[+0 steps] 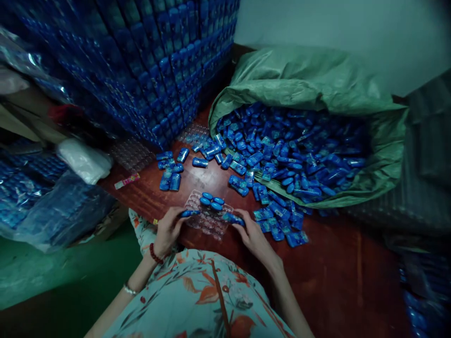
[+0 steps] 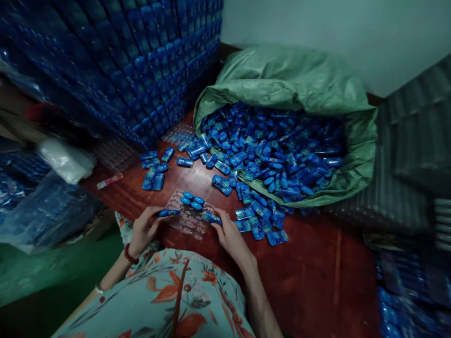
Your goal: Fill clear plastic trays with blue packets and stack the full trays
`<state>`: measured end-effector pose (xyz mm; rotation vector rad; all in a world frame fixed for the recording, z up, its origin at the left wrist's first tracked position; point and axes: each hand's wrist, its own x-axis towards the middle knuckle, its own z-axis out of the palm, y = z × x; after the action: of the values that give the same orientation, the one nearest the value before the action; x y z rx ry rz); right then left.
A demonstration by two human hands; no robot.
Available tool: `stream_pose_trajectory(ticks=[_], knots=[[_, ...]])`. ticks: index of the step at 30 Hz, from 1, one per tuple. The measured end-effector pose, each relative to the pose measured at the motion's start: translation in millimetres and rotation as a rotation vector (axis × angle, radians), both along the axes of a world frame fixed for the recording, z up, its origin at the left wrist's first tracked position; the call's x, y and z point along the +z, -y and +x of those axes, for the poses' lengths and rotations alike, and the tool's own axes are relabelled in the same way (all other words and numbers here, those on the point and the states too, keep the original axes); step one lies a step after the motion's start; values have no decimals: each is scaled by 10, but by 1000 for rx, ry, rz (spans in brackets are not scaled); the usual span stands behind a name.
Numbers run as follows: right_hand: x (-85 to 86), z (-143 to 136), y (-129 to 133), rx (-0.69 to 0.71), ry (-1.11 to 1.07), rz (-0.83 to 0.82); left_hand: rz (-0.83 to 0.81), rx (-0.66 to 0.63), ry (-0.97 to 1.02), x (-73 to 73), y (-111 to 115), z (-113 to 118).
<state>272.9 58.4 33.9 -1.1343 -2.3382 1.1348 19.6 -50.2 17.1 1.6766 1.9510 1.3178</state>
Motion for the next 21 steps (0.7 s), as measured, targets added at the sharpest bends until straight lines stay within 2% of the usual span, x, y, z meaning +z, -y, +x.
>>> stream_pose_trajectory(ticks=[2, 5, 9, 12, 17, 21], knots=[[-13, -100, 77, -43, 13, 13, 23, -89, -63, -43, -100, 38], [-104, -277, 133, -40, -3, 183, 31, -229, -220, -72, -260, 2], [-165, -433, 114, 118, 120, 468, 23, -402, -463, -5, -353, -82], [-80, -511, 70, 231, 275, 584, 4, -491, -569, 50, -380, -94], [153, -706, 53, 395, 423, 608, -51, -513, -565, 28, -443, -32], [245, -851, 78, 383, 458, 645, -12, -430, -531, -39, -427, 23]])
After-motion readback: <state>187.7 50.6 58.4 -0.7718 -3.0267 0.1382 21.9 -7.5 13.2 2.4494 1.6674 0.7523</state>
